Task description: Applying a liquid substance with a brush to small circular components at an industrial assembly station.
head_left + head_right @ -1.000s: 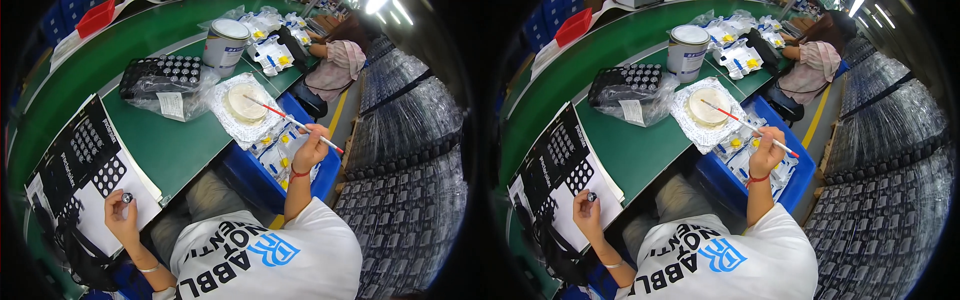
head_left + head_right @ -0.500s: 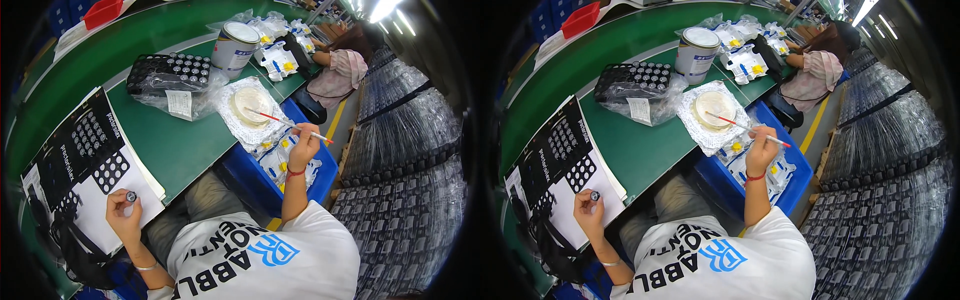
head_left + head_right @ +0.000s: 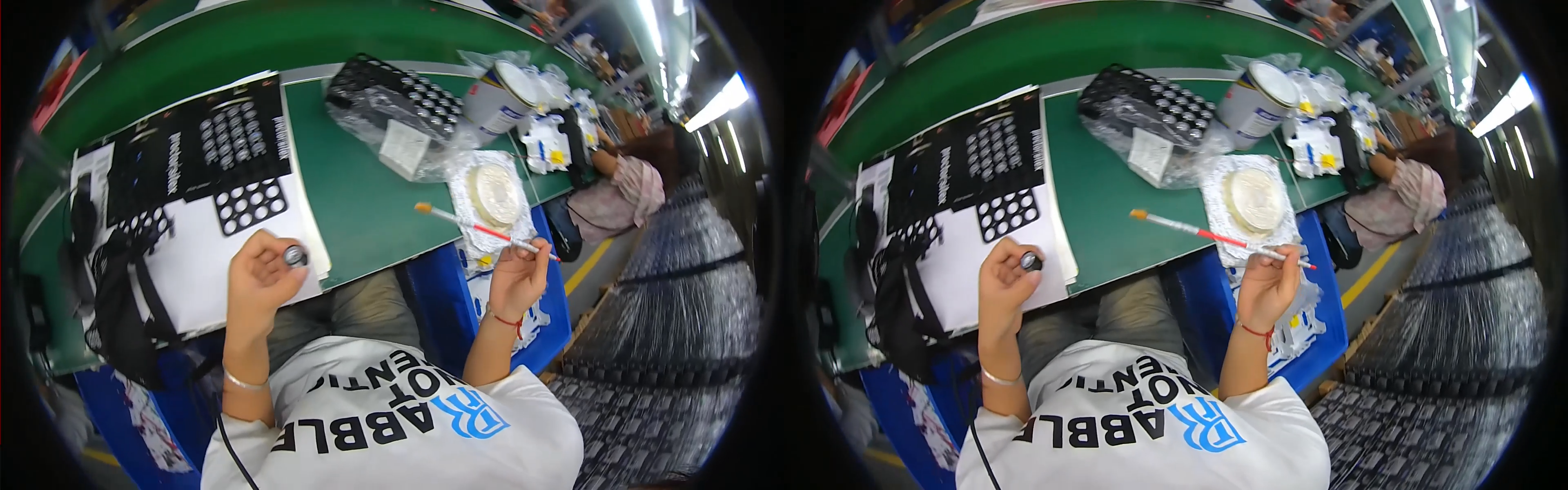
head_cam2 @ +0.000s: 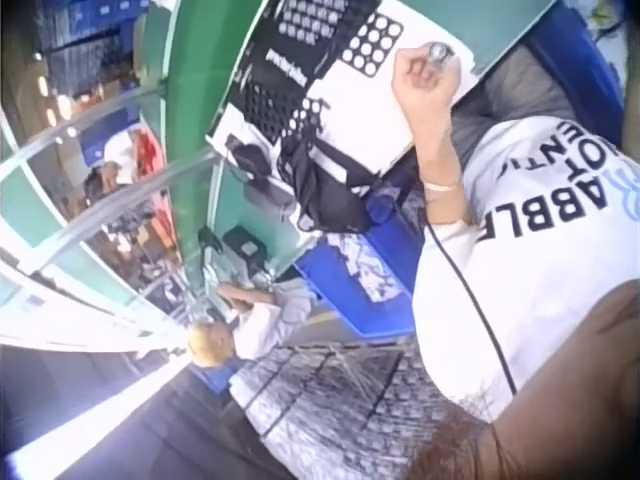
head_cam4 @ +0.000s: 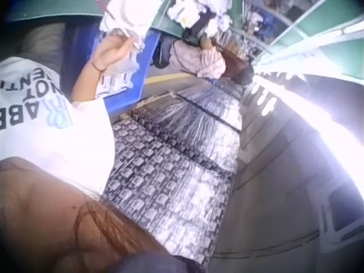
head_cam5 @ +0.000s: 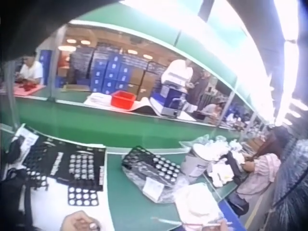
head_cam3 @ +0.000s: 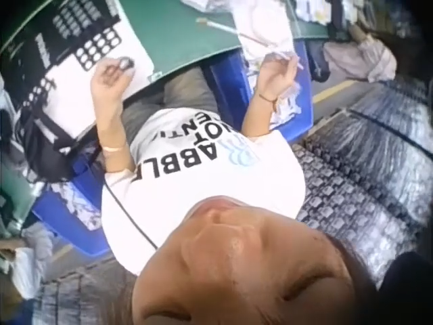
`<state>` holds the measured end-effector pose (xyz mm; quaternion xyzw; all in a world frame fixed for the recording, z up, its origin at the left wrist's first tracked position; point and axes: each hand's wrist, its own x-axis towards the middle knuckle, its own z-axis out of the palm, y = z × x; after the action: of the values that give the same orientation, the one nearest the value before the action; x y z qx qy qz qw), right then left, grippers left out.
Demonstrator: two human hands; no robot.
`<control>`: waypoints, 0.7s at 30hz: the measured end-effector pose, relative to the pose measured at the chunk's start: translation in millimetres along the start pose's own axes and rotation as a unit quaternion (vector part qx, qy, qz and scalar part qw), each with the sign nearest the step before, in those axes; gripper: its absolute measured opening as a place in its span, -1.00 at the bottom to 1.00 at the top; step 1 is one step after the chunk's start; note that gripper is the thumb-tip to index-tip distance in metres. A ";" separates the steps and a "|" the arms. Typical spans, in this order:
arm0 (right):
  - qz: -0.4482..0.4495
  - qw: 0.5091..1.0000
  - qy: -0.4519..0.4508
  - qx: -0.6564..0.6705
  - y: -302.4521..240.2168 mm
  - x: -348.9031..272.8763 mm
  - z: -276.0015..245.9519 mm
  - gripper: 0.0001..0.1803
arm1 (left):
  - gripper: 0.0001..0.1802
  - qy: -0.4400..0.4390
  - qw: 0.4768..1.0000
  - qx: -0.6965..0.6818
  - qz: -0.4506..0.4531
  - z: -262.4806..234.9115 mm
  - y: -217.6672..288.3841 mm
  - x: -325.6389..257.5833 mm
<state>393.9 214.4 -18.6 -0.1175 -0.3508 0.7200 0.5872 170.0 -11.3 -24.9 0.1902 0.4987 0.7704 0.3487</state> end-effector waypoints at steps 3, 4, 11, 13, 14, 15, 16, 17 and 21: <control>0.017 0.998 -0.063 0.001 10.3 -15.0 26.1 -0.79 | -0.75 -0.063 0.993 -0.095 -0.027 7.0 9.3 -2.6; 0.016 0.995 -0.098 -0.013 11.5 -18.4 30.4 -0.78 | -0.75 -0.083 0.989 -0.117 -0.040 7.6 10.5 -2.7; -0.040 0.979 -0.182 -0.086 16.7 -21.9 47.3 -0.73 | -0.80 -0.122 0.974 -0.178 -0.077 -0.5 12.2 -9.2; -0.044 0.976 -0.195 -0.088 16.6 -21.3 49.5 -0.73 | -0.78 -0.109 0.978 -0.156 -0.084 1.6 14.1 -10.1; -0.049 0.973 -0.207 -0.091 16.5 -20.9 50.0 -0.73 | -0.75 -0.096 0.982 -0.134 -0.093 2.3 14.7 -10.3; -0.049 0.973 -0.207 -0.091 16.5 -20.6 50.5 -0.73 | -0.75 -0.096 0.982 -0.134 -0.092 2.0 14.7 -10.3; -0.054 0.971 -0.210 -0.098 16.4 -20.3 51.0 -0.73 | -0.74 -0.097 0.983 -0.124 -0.090 1.6 14.1 -10.2; -0.059 0.969 -0.214 -0.106 16.2 -20.1 51.3 -0.73 | -0.74 -0.098 0.985 -0.114 -0.088 1.3 13.6 -10.2; -0.067 0.965 -0.224 -0.121 15.7 -19.1 55.2 -0.72 | -0.83 -0.136 0.974 -0.158 -0.083 -4.0 15.0 -9.3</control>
<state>355.3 175.4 6.8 0.0005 -0.5653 0.6393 0.5214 168.6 -24.5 -12.6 0.1939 0.3322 0.7750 0.5014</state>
